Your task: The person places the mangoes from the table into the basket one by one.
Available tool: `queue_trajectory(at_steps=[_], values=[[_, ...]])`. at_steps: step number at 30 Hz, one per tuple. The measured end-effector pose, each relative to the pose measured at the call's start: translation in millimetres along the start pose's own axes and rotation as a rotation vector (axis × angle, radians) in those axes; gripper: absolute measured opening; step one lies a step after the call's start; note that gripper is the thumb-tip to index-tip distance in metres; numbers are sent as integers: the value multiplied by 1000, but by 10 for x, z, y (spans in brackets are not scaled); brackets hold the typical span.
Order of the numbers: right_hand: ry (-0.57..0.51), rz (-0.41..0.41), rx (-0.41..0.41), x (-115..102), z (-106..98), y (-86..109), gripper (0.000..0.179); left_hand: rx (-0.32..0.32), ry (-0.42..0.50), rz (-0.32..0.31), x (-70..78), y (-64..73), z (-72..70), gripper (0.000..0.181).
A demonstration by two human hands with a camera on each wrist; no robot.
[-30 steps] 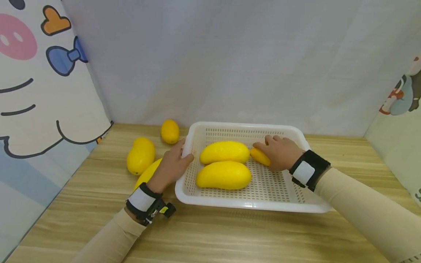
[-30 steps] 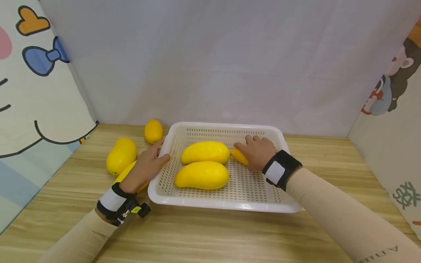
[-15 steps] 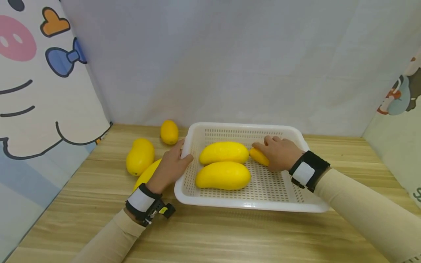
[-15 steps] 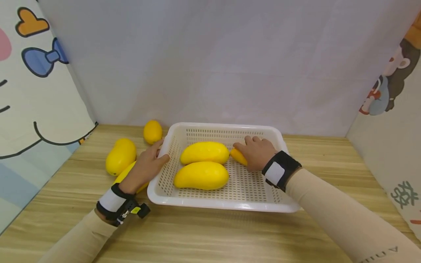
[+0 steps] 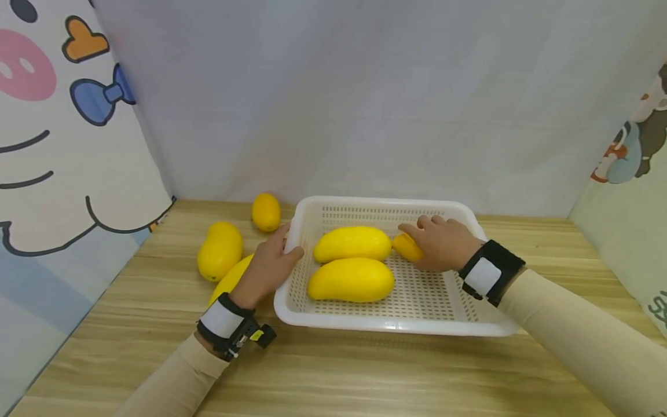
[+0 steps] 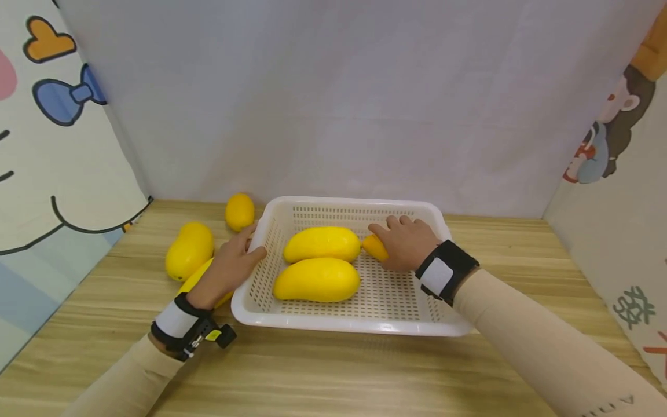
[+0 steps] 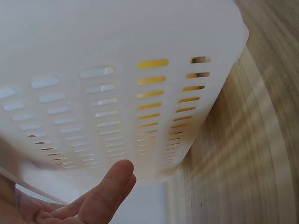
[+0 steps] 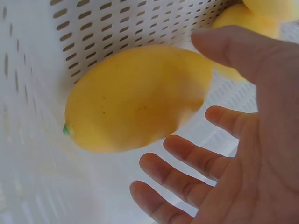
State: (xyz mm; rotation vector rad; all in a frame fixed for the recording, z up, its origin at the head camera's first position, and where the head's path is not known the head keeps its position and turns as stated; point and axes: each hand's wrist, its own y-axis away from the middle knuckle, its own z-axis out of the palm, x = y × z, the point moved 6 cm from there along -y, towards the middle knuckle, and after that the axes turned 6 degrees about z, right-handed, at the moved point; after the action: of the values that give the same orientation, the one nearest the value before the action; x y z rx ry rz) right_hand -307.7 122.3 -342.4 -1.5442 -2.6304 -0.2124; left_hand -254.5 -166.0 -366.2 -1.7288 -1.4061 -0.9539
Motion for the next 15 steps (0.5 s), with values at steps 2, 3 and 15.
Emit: queue_trajectory(at_steps=[2,3,15], values=[[-6,0,5,13,-14,9,67,2,-5,1,2,1,-6,63],[-8,2,6,20,-22,14,68,2,-7,2,2,2,-10,63],[-37,-15,48,20,-159,72,70,-6,2,5,-11,-6,-1,61]])
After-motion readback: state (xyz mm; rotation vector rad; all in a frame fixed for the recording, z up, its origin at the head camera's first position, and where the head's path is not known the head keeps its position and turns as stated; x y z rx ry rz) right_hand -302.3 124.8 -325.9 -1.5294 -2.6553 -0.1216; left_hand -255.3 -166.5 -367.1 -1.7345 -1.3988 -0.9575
